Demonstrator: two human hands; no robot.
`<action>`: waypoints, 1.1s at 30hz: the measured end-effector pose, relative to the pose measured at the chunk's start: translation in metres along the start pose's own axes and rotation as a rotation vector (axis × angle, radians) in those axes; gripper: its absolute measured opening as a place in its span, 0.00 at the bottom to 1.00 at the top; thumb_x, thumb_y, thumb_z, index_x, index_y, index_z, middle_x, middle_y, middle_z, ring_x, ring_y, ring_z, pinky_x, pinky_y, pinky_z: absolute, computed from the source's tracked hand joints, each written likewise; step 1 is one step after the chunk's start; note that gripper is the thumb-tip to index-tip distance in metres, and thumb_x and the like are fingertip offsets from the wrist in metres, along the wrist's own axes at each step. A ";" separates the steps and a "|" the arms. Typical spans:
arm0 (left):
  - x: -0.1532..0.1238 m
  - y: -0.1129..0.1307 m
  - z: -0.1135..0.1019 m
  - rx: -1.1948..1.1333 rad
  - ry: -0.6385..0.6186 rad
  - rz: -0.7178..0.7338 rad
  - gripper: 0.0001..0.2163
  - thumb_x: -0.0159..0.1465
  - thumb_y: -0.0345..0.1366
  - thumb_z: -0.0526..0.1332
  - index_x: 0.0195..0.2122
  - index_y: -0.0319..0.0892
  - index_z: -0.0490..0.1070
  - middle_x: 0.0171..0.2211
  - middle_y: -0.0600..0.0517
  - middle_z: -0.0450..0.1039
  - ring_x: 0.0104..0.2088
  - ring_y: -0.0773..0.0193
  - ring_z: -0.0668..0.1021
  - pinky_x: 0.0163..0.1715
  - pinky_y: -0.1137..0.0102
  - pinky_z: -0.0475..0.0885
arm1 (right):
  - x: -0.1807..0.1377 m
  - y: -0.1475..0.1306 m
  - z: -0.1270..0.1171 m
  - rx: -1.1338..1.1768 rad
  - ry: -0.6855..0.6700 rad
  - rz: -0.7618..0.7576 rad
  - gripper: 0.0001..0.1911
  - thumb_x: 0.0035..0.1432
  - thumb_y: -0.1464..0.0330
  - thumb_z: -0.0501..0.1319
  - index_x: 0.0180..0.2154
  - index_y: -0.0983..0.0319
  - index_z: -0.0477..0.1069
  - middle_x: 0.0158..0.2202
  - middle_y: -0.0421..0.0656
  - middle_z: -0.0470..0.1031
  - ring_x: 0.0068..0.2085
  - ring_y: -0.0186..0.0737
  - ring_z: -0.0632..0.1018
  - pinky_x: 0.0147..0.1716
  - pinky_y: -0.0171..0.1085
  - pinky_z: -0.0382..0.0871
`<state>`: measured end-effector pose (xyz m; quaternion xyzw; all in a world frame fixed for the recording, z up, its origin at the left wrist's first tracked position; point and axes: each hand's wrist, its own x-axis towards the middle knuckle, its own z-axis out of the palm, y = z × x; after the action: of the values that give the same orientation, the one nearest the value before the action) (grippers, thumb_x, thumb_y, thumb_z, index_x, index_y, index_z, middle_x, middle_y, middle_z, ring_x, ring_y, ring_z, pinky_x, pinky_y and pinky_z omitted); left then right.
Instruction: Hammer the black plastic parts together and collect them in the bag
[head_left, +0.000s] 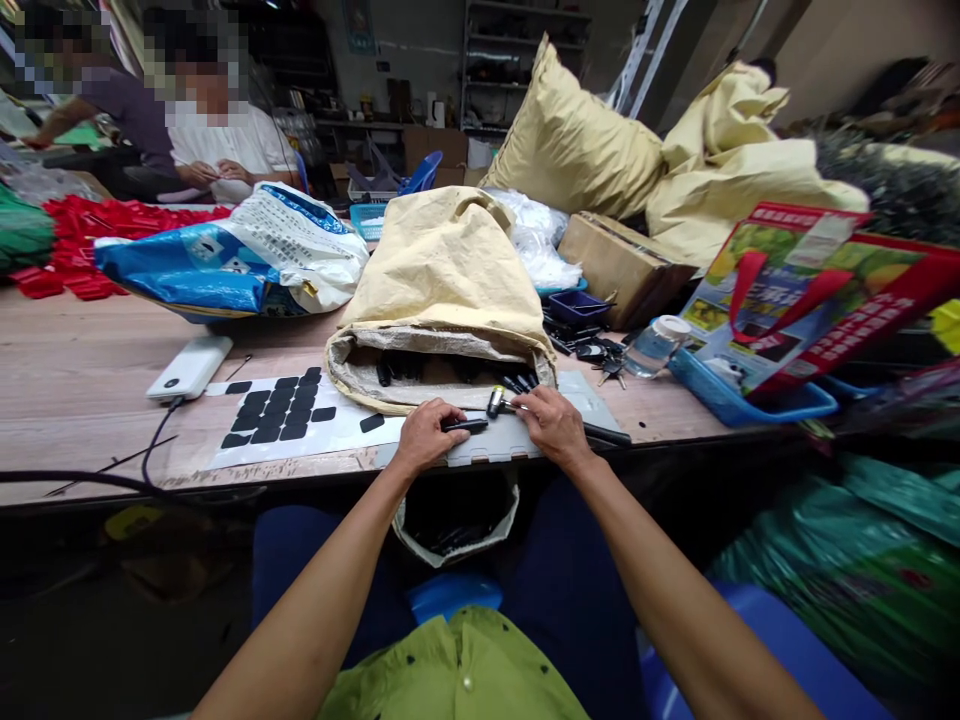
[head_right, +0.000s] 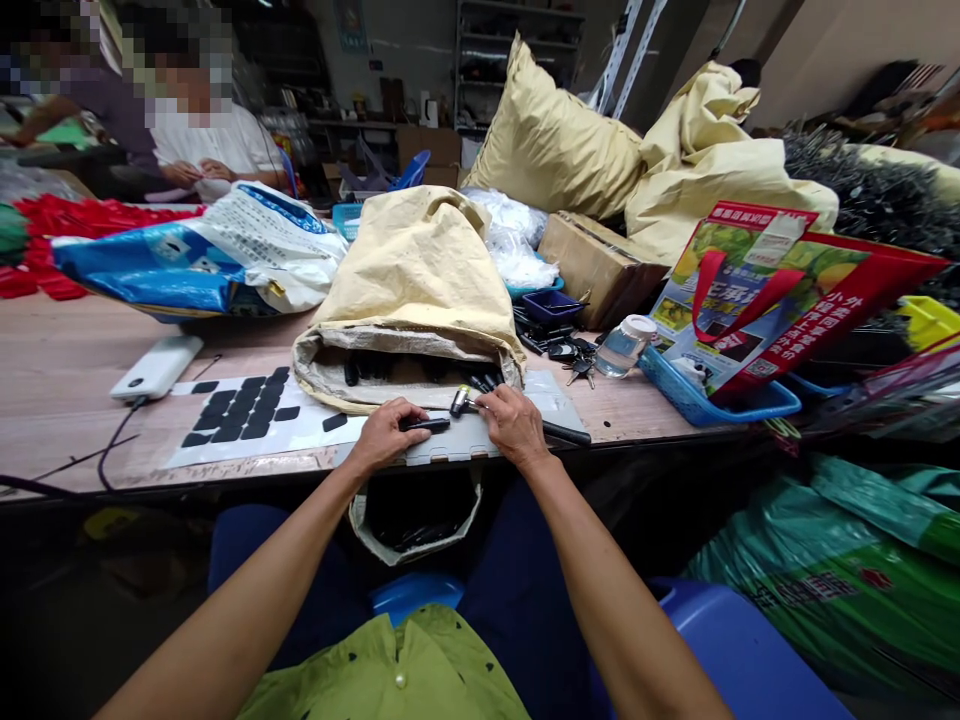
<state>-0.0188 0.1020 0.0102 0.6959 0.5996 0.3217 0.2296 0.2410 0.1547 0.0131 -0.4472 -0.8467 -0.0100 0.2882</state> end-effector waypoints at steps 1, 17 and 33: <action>0.000 -0.001 0.000 -0.003 0.002 0.003 0.08 0.56 0.36 0.70 0.38 0.46 0.80 0.37 0.52 0.77 0.42 0.57 0.77 0.44 0.64 0.69 | -0.001 0.003 0.004 -0.017 0.006 -0.020 0.10 0.65 0.70 0.60 0.44 0.56 0.79 0.38 0.43 0.75 0.43 0.44 0.73 0.44 0.39 0.67; -0.001 -0.001 0.000 0.030 -0.019 0.029 0.08 0.65 0.40 0.63 0.40 0.47 0.81 0.38 0.51 0.77 0.43 0.57 0.76 0.45 0.64 0.68 | -0.006 -0.002 0.008 -0.067 -0.012 0.027 0.11 0.68 0.66 0.57 0.46 0.57 0.77 0.41 0.46 0.73 0.44 0.47 0.69 0.47 0.42 0.64; -0.043 0.024 0.006 0.147 0.006 0.206 0.12 0.71 0.44 0.58 0.41 0.47 0.80 0.38 0.48 0.76 0.43 0.55 0.74 0.48 0.60 0.68 | -0.006 -0.002 0.008 -0.072 -0.001 0.038 0.10 0.67 0.67 0.59 0.46 0.58 0.77 0.40 0.45 0.73 0.44 0.46 0.69 0.46 0.42 0.64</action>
<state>-0.0010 0.0557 0.0155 0.7679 0.5475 0.3007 0.1420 0.2381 0.1506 0.0038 -0.4731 -0.8374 -0.0348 0.2716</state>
